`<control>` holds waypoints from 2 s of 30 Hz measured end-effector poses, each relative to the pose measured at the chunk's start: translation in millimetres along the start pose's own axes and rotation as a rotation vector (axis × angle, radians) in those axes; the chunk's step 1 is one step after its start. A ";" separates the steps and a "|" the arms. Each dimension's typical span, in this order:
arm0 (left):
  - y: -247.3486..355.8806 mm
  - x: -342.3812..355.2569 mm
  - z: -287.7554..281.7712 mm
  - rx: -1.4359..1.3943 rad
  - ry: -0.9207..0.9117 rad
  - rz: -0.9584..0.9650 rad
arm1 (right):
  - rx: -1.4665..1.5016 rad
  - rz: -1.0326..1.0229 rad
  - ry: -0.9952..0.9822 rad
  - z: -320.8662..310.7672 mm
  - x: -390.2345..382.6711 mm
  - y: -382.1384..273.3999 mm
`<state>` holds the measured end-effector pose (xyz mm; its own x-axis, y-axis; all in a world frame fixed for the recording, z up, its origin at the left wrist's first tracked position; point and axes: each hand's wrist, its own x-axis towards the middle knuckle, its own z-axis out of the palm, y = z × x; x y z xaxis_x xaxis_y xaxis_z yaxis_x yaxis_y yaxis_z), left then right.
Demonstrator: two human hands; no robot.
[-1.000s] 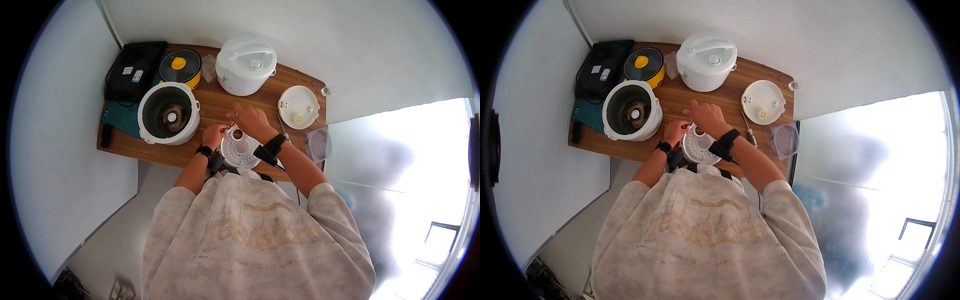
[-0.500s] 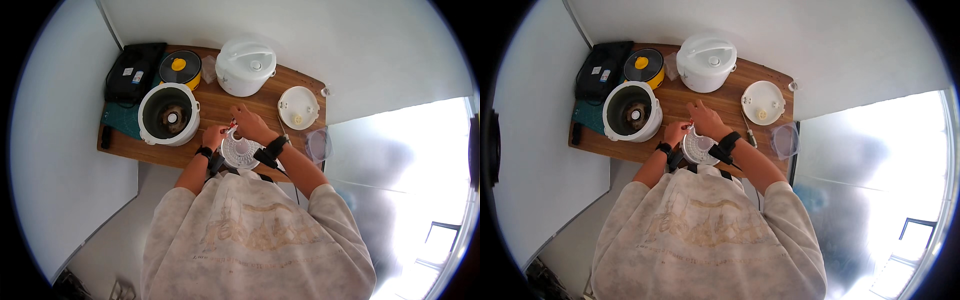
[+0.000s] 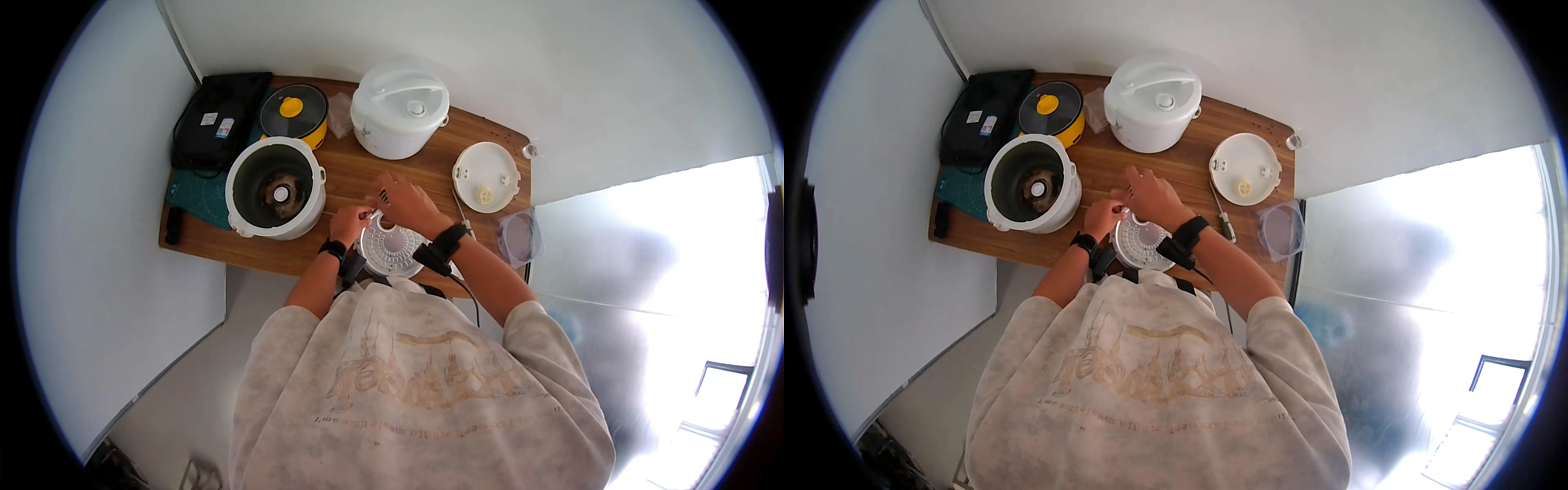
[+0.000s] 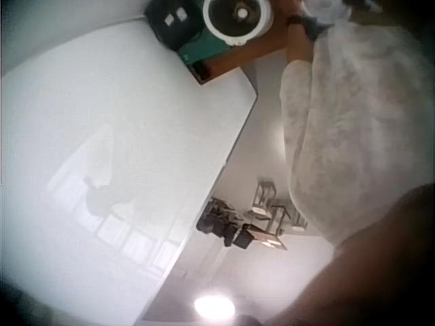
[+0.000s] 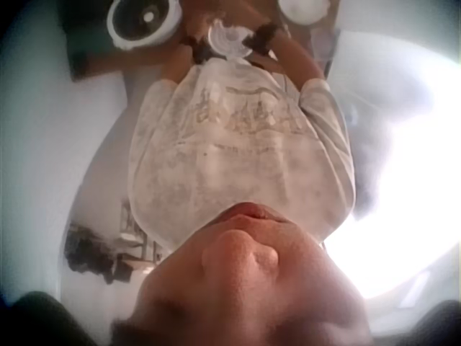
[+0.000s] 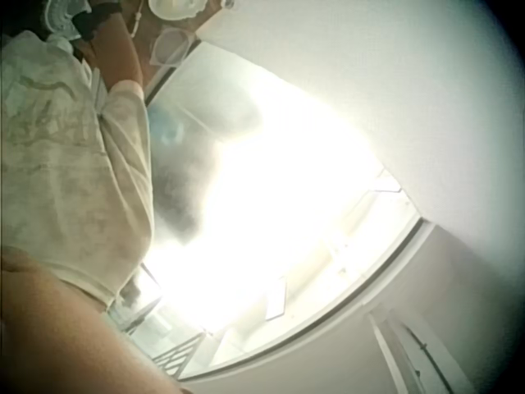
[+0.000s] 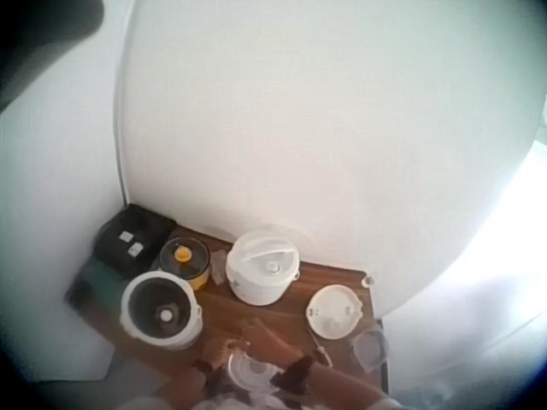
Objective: The person uses a red-handled screwdriver to unscrew and remove screws from a white circular plastic component on a wooden table. The person repeatedly places the screwdriver down and picks it back up while handling the component and screws.
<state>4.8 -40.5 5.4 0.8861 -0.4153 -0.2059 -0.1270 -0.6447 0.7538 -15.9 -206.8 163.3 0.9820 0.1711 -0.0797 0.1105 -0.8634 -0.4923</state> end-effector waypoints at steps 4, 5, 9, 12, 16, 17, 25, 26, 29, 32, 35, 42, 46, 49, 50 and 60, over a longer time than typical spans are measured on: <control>2.4 0.5 -1.3 -0.028 -0.032 -0.029 | -0.128 -0.013 -0.098 -1.5 6.9 12.4; 3.3 1.2 -1.3 -0.032 -0.038 -0.028 | -0.077 -0.052 -0.014 3.7 3.3 16.3; 1.5 -0.1 0.0 -0.021 -0.026 -0.012 | 0.054 -0.086 0.035 3.8 -0.6 16.0; -0.3 -3.2 -0.5 -0.020 -0.015 -0.005 | -0.096 0.085 -0.033 -5.8 1.6 -2.3; -1.9 1.9 0.5 -0.042 -0.025 0.023 | -0.118 -0.003 -0.069 7.2 5.8 13.5; -1.6 2.0 0.9 -0.035 -0.022 0.015 | -0.058 -0.037 -0.014 9.1 3.6 13.5; 3.5 -1.3 -1.2 0.045 -0.003 -0.022 | 0.115 -0.116 0.005 -3.4 -0.7 0.0; 0.6 -0.7 0.5 0.029 -0.006 -0.019 | 0.105 -0.088 -0.009 -4.7 -0.4 0.3; 1.8 0.1 -0.5 0.009 -0.022 -0.019 | 0.001 -0.009 -0.073 -9.7 0.9 -1.8; 4.2 -1.3 -2.3 0.020 -0.029 -0.030 | -0.043 -0.013 -0.090 -15.0 0.0 -4.3; 4.7 -2.2 -2.2 0.002 -0.013 -0.016 | 0.107 -0.033 -0.054 -13.6 -1.1 -0.7; -0.5 1.4 0.7 -0.019 -0.013 0.024 | 0.089 0.141 0.003 -6.5 0.5 -4.3; -3.7 3.6 2.6 -0.002 -0.015 0.036 | -0.124 0.207 -0.130 -19.7 4.3 -10.4; -2.6 6.7 3.1 0.012 -0.041 0.026 | -0.107 0.002 -0.028 -14.9 0.2 3.1; -3.3 7.4 3.6 0.010 -0.044 0.017 | -0.082 -0.070 0.030 -14.2 -3.3 4.8; -8.0 15.6 7.1 0.007 -0.044 0.054 | 0.111 -0.169 -0.012 -0.2 -4.4 21.8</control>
<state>16.5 -46.4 -8.3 0.8572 -0.4777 -0.1922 -0.1777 -0.6248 0.7603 -17.7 -226.5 153.0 0.9491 0.3149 0.0023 0.2551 -0.7644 -0.5921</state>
